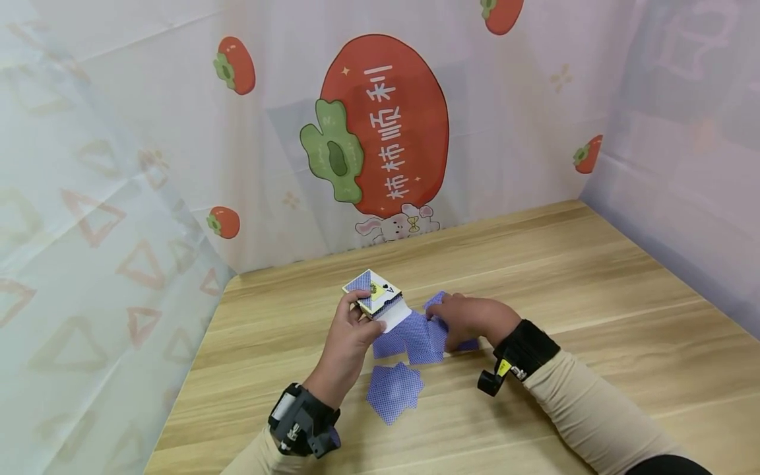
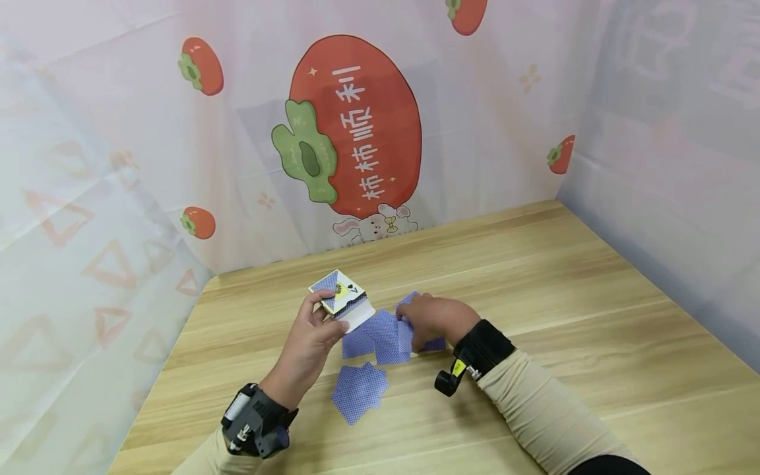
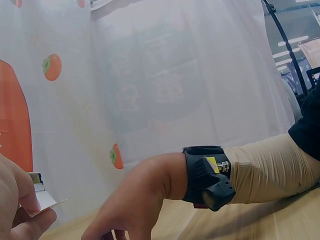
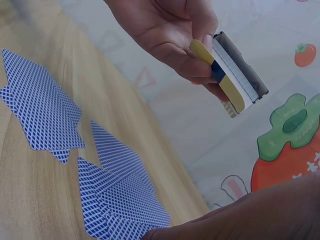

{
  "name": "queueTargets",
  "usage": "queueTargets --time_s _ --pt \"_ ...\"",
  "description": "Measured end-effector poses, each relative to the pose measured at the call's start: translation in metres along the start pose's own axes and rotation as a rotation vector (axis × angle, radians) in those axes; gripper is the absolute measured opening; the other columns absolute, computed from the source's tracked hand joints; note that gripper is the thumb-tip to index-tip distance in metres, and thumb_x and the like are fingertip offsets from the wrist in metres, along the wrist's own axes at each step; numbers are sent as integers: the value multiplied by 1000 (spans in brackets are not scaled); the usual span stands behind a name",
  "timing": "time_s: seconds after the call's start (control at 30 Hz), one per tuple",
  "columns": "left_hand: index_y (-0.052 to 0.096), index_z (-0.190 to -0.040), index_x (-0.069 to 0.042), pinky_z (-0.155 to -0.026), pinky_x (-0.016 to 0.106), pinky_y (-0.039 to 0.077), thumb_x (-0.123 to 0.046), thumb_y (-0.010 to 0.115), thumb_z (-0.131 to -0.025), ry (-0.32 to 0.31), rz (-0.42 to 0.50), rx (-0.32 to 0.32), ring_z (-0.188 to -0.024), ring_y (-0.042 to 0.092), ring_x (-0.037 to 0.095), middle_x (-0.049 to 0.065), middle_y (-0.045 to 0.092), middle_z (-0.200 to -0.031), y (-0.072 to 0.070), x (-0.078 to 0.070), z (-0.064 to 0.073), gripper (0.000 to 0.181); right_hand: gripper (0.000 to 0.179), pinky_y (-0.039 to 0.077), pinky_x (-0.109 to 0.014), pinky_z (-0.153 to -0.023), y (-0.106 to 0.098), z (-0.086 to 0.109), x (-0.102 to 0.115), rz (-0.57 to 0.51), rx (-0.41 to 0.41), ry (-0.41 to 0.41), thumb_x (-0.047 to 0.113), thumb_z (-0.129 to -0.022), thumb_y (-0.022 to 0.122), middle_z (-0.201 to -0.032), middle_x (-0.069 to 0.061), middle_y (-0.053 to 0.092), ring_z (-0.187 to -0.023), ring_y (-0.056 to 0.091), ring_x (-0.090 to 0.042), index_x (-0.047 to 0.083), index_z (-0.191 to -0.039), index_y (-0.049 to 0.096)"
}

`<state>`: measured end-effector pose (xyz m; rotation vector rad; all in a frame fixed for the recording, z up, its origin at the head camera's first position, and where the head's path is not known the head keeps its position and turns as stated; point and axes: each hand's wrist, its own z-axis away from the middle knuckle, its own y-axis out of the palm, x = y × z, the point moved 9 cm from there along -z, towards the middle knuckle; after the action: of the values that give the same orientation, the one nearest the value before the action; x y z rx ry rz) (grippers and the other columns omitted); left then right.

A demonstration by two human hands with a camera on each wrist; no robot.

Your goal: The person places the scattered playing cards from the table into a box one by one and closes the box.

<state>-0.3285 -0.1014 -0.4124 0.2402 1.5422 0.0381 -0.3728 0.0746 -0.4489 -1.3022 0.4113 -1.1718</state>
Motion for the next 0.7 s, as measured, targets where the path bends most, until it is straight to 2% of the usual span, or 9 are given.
queueTargets --time_s 0.17,0.33,0.5,0.6,0.7 --pt "31 -140 -8 -92 30 50 17 54 -83 3 -9 -7 -133 46 35 24 35 -154 -1 0 0 67 70 52 -43 -84 2 -2 2 -28 -8 18 14 -75 87 -126 -12 50 -102 53 -25 17 -138 56" --pt "33 -139 -9 -89 29 50 17 54 -82 -5 4 -12 -131 47 35 23 36 -153 -1 2 -2 67 78 52 -46 -88 2 -1 -1 -20 -22 51 18 -78 85 -130 -16 52 -104 54 -27 12 -147 47" --pt "32 -140 -10 -90 30 51 17 54 -82 -6 3 -8 -134 45 35 23 34 -154 -1 2 -3 67 70 48 -50 -100 4 -2 -3 10 -19 56 22 -90 75 -135 -21 56 -119 56 -31 6 -149 42" --pt "31 -140 -9 -90 30 50 17 54 -82 -3 0 -11 -133 46 35 23 34 -154 -2 1 -2 68 68 43 -52 -107 6 -3 -3 5 -17 51 23 -95 69 -145 -27 49 -131 50 -37 4 -152 37" --pt "31 -141 -9 -89 29 50 17 54 -82 5 4 -21 -131 47 34 23 36 -153 -3 -2 -2 68 76 39 -55 -110 7 -4 -3 -13 -7 54 27 -95 69 -152 -31 38 -139 42 -43 3 -156 30"
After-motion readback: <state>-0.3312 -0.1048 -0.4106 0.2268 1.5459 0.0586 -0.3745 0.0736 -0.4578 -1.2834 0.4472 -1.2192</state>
